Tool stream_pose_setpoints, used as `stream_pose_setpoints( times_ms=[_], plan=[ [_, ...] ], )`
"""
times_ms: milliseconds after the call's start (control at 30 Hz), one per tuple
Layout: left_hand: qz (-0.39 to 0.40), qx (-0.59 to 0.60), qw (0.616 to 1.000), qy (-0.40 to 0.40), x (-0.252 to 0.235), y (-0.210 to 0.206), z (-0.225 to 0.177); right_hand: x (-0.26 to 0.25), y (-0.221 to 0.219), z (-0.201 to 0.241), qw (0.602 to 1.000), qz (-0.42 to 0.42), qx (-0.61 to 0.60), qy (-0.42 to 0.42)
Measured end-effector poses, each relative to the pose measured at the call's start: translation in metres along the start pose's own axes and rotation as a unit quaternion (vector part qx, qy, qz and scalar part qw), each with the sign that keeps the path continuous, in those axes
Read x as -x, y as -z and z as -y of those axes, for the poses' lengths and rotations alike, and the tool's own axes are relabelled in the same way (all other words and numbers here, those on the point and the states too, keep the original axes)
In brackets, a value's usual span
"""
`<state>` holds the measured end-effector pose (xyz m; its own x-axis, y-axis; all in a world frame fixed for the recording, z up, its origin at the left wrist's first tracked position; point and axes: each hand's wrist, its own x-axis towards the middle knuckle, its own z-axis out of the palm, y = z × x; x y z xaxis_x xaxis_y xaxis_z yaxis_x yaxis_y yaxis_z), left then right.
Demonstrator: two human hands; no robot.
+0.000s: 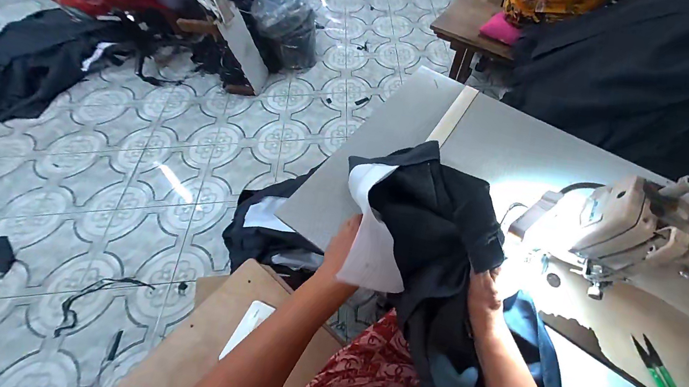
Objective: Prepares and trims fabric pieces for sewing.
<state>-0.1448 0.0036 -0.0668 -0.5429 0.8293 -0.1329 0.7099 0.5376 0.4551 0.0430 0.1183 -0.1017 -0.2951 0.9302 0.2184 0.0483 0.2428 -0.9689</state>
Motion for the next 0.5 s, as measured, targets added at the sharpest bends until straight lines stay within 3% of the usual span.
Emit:
stream_pose_setpoints(
  times_ms=[67,133,233,300,400,500],
  plan=[
    [-0.002,0.064,0.998,-0.015,-0.002,0.016,0.011,0.004,0.001,0.002,1.000,0.030,0.000,-0.006],
    [-0.079,0.201,0.976,-0.024,-0.011,0.037,0.030,0.002,0.000,-0.001,0.998,0.057,0.009,0.024],
    [-0.231,0.395,0.887,-0.063,-0.018,0.069,0.045,-0.009,-0.010,-0.005,0.984,0.143,-0.040,0.094],
    [-0.277,0.466,0.830,-0.131,-0.010,0.081,0.041,-0.017,-0.021,-0.005,0.978,0.175,0.034,0.113],
    [-0.286,0.518,0.769,-0.243,0.011,0.093,0.027,-0.036,-0.046,0.011,0.935,0.244,0.236,0.101],
    [-0.202,0.464,0.785,-0.357,0.043,0.089,0.012,-0.056,-0.082,0.011,0.892,0.284,0.323,0.137]
  ],
)
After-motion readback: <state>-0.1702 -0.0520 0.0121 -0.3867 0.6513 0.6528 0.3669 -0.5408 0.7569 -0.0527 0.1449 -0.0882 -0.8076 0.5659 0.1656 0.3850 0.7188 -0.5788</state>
